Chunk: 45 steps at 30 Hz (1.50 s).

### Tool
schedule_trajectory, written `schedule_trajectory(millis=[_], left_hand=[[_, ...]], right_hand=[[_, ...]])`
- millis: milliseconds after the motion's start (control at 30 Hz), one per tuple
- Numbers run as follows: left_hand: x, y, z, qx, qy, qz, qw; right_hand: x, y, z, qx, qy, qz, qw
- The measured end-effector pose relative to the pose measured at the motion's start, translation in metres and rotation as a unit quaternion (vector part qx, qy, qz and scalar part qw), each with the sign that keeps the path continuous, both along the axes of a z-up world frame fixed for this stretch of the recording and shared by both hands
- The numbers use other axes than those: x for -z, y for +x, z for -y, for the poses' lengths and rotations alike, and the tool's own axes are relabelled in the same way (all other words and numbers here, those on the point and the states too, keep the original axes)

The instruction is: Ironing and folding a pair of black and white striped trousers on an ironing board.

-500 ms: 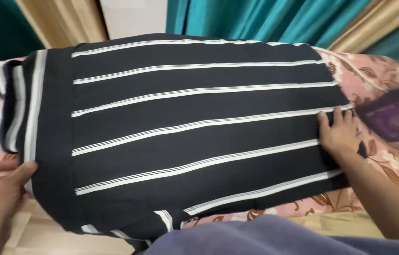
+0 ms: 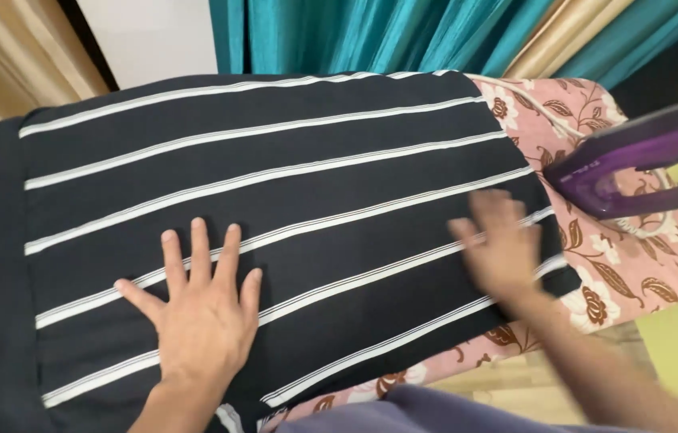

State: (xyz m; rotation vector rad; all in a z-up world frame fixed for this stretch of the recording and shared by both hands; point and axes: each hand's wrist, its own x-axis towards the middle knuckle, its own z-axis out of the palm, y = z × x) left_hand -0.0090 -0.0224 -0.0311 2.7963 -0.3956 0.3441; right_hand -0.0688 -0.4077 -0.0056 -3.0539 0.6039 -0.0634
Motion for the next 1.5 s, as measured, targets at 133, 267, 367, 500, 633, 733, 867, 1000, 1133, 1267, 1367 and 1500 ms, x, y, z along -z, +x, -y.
schedule_trajectory(millis=[133, 267, 367, 500, 633, 733, 867, 1000, 1133, 1267, 1367, 1500], left_hand=[[-0.005, -0.002, 0.000, 0.003, 0.022, -0.020, 1.000], [-0.013, -0.017, 0.038, 0.019, 0.038, -0.018, 0.999], [-0.023, -0.037, 0.107, 0.098, 0.033, -0.022, 0.994], [-0.037, -0.060, 0.214, 0.236, 0.029, -0.085, 0.968], [-0.024, -0.069, 0.297, 0.408, -0.066, -0.087, 0.906], [-0.045, -0.067, 0.324, 0.449, -0.129, -0.150, 0.871], [-0.066, -0.059, 0.296, 0.200, -0.337, -0.047, 0.919], [-0.060, -0.055, 0.212, -0.050, -0.410, -0.005, 0.911], [-0.013, -0.052, 0.142, -0.142, -0.246, 0.134, 0.949], [0.036, -0.043, 0.069, -0.176, -0.095, 0.138, 0.970], [0.035, -0.044, 0.057, -0.214, -0.088, 0.115, 0.966], [0.047, -0.046, 0.043, -0.203, -0.108, 0.098, 0.968]], right_hand=[[0.020, -0.069, 0.140, 0.121, -0.015, 0.075, 0.990], [0.007, -0.114, 0.236, 0.209, 0.240, 0.287, 0.904], [-0.065, -0.101, 0.237, 0.091, 0.361, 0.421, 0.827], [-0.130, -0.053, 0.258, 0.044, 0.430, 0.432, 0.792], [-0.164, 0.003, 0.311, -0.029, 0.323, 0.318, 0.891], [-0.200, 0.046, 0.275, -0.042, 0.145, 0.134, 0.979], [-0.204, 0.098, 0.178, -0.376, 0.002, -0.022, 0.926], [-0.166, 0.098, 0.094, -0.430, -0.005, -0.169, 0.887], [-0.160, 0.092, 0.068, -0.484, -0.018, -0.134, 0.865], [-0.178, 0.052, 0.041, -0.472, 0.067, -0.280, 0.834], [-0.163, 0.030, 0.051, -0.581, 0.067, -0.264, 0.767], [-0.162, 0.039, 0.015, -0.504, 0.018, -0.211, 0.837]])
